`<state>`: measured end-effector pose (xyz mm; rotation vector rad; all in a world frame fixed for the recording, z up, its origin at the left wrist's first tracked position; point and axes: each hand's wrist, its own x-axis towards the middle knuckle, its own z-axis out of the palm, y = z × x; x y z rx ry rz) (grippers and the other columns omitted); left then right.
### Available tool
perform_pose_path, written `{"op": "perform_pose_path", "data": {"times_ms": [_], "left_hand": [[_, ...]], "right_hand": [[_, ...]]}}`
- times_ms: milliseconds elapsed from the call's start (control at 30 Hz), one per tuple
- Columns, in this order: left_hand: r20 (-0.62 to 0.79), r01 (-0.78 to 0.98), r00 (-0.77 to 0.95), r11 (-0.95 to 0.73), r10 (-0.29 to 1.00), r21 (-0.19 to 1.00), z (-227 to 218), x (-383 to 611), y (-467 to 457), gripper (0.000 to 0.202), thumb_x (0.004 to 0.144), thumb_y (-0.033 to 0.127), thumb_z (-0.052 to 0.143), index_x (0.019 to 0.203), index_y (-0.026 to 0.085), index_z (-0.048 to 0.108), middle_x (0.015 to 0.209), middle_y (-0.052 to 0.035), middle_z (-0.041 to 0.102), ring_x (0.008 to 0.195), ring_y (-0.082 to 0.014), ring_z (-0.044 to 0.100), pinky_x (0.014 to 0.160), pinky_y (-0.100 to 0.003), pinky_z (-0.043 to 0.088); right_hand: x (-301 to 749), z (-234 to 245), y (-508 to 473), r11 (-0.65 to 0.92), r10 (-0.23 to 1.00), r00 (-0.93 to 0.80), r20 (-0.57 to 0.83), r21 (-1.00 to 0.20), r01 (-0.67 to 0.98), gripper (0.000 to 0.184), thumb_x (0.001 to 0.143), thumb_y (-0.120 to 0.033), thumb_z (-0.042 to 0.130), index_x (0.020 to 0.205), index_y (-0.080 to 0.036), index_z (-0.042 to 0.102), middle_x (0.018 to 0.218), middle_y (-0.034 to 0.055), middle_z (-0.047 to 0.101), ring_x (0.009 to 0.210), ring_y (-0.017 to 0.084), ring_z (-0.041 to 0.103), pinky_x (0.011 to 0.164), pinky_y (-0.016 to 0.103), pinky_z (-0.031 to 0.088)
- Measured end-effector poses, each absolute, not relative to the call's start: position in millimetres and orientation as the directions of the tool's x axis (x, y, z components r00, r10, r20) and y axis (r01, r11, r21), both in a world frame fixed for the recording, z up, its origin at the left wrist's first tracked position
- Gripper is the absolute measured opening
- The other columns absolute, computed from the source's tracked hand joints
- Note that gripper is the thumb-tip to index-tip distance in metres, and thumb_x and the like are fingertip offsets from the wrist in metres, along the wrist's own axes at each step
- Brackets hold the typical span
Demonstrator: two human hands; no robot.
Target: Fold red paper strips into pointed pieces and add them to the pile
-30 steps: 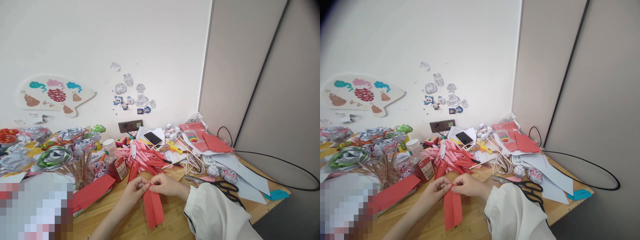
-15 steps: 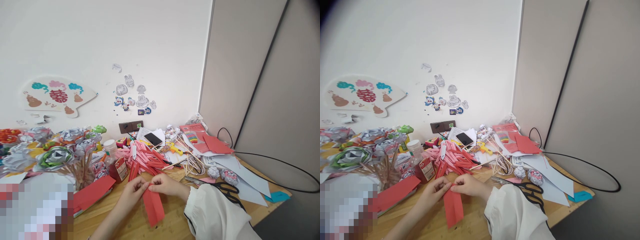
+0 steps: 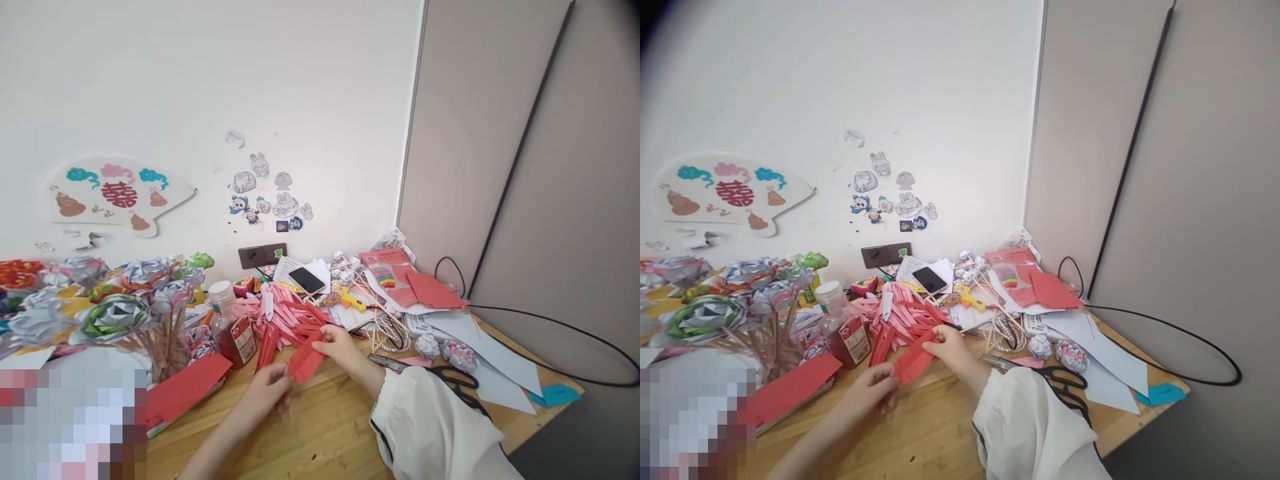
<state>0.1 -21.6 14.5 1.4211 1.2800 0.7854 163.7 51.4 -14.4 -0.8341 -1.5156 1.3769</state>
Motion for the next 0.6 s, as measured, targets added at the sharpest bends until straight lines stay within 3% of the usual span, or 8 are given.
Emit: {"op": "perform_pose_path", "data": {"times_ms": [133, 300, 433, 600], "left_hand": [[-0.159, 0.387, 0.371, 0.003, 0.915, 0.922, 19, 8, -31, 0.024, 0.068, 0.039, 0.047, 0.064, 0.015, 0.051, 0.048, 0.0062, 0.047, 0.039, -0.0066, 0.039, 0.039, -0.018, 0.027], [0.035, 0.389, 0.246, -0.132, 0.969, 0.912, 16, 5, -23, 0.031, 0.069, 0.043, 0.046, 0.057, 0.015, 0.05, 0.048, 0.006, 0.042, 0.045, -0.0083, 0.036, 0.042, -0.019, 0.028], [0.128, 0.416, 0.107, -0.162, 0.986, 0.895, 14, 1, -16, 0.032, 0.069, 0.043, 0.045, 0.052, 0.016, 0.047, 0.049, 0.0055, 0.041, 0.047, -0.0094, 0.037, 0.044, -0.019, 0.03], [0.223, 0.46, 0.015, -0.205, 0.975, 0.864, 17, 2, -19, 0.03, 0.069, 0.042, 0.046, 0.054, 0.016, 0.052, 0.049, 0.0035, 0.047, 0.049, -0.0116, 0.042, 0.047, -0.02, 0.033]], "right_hand": [[162, -9, 43, 0.239, 0.877, -0.423, 0.229, -0.97, -0.03, 0.024, 0.06, -0.028, 0.062, 0.079, -0.014, 0.055, 0.073, 0.0004, 0.057, 0.065, 0.012, 0.05, 0.058, 0.023, 0.039], [157, -4, 28, 0.326, 0.788, -0.57, 0.234, -0.943, 0.063, 0.026, 0.061, -0.03, 0.061, 0.082, -0.016, 0.059, 0.073, 0.0003, 0.056, 0.065, 0.011, 0.047, 0.058, 0.022, 0.037], [154, 0, 24, 0.179, 0.807, -0.548, 0.222, -0.975, -0.131, 0.031, 0.069, -0.04, 0.053, 0.087, -0.015, 0.057, 0.069, 0.0005, 0.053, 0.058, 0.009, 0.046, 0.053, 0.02, 0.035], [154, -1, 25, 0.034, 0.83, -0.528, 0.179, -0.962, -0.273, 0.038, 0.074, -0.048, 0.043, 0.073, -0.012, 0.056, 0.059, -0.0003, 0.048, 0.049, 0.006, 0.042, 0.045, 0.018, 0.031]]}}
